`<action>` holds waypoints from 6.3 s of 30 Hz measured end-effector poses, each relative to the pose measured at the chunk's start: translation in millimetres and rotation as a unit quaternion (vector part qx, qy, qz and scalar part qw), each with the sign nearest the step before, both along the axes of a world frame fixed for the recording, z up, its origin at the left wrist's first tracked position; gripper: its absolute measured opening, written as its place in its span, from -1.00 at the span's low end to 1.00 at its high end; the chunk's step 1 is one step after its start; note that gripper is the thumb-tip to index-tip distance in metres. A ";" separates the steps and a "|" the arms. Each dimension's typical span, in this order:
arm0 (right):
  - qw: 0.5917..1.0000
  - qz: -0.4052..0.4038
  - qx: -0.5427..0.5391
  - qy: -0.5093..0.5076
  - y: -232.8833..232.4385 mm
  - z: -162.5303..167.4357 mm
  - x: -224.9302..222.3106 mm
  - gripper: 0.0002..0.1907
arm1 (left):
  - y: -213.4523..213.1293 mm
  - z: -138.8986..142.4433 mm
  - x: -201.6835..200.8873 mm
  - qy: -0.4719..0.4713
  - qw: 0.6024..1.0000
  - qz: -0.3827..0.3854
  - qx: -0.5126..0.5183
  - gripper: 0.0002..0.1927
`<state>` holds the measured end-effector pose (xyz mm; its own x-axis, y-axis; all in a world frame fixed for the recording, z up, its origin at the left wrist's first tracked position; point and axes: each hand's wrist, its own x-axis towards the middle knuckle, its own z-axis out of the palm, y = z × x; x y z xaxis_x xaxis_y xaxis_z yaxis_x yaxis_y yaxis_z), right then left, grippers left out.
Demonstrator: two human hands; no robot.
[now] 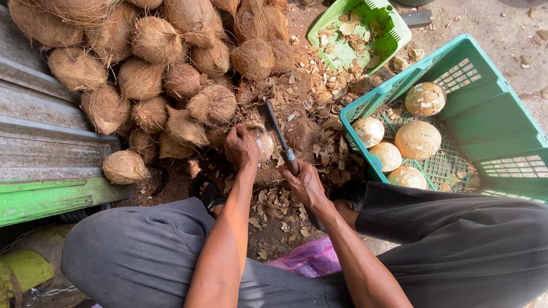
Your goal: The person sits on the ground beside a large pile of husked coconuts and uses a machete to chop the fibrous husk off coconuts one at a time, placing the peeled coconuts into a green plastic crate and discarding husk pieces aside.
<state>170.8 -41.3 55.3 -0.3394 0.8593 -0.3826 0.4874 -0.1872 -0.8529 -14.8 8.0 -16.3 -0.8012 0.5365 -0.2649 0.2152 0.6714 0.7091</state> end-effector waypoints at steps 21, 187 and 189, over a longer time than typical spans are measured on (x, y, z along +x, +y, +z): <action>0.982 -0.116 0.074 0.130 -6.0 -4.3 -10.5 -0.58 | -0.8 -7.5 14.5 0.030 0.999 0.012 -0.017 -0.71; 0.996 -0.075 0.032 -0.034 -19.3 -37.9 -3.5 -0.58 | -17.5 8.4 19.4 0.031 0.997 0.056 0.036 -0.82; 0.997 -0.065 0.040 -0.010 -18.8 -39.3 -5.5 -0.69 | -13.6 11.2 22.8 0.024 0.996 0.079 0.018 -0.83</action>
<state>165.3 -60.1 16.0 -0.2164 0.9233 -0.3174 0.4805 -0.1823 -0.8578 8.0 -5.6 -5.1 -0.8877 0.4111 -0.2075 0.1426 0.6739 0.7249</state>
